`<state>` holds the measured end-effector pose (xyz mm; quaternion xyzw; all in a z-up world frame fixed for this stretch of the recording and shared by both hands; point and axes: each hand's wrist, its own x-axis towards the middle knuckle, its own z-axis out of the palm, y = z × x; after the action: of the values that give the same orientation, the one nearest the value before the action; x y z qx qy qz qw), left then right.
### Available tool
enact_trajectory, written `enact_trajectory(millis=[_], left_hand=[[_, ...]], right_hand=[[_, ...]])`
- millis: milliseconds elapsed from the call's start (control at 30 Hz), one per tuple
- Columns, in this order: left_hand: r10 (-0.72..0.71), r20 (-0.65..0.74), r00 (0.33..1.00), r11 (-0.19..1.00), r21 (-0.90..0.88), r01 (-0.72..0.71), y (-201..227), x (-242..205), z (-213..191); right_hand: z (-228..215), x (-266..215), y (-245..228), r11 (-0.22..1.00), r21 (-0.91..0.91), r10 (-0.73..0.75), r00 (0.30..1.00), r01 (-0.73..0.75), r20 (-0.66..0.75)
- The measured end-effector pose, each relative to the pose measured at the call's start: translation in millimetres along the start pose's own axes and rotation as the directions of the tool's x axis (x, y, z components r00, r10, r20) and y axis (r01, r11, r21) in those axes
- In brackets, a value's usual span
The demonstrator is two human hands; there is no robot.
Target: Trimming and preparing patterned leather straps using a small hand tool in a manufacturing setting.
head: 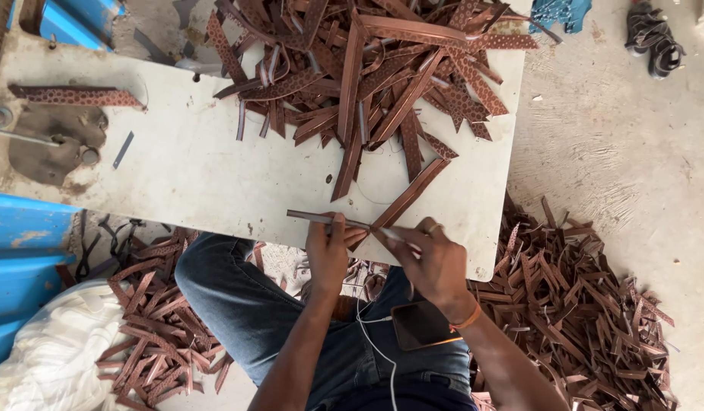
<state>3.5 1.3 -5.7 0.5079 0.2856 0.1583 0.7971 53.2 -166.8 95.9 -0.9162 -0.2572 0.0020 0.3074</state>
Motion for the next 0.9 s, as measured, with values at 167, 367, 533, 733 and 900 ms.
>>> enact_trajectory(millis=[167, 367, 533, 733, 900], left_hand=[[-0.086, 0.024, 0.996, 0.994, -0.072, 0.087, -5, -7, 0], [-0.158, -0.108, 0.982, 0.983, -0.111, 0.146, 19, -30, -33], [-0.021, -0.202, 0.979, 0.99, -0.139, -0.008, 2, -44, -51], [0.494, -0.222, 0.84, 0.763, 0.575, -0.296, 46, -19, -217], [-0.176, 0.072, 0.982, 0.953, 0.261, 0.152, -50, -51, -212]], right_hand=[[2, -9, -6, 0.959, 0.168, 0.213, 0.972, -0.227, 0.097], [9, -37, 22, 0.94, 0.267, 0.094, 0.912, -0.214, 0.399], [12, -42, -8, 0.904, 0.41, -0.02, 0.943, -0.125, 0.333], [-30, -41, 59, 0.827, 0.465, 0.19, 0.936, -0.315, 0.296], [-34, -37, 21, 0.811, 0.583, -0.111, 0.964, -0.052, 0.24]])
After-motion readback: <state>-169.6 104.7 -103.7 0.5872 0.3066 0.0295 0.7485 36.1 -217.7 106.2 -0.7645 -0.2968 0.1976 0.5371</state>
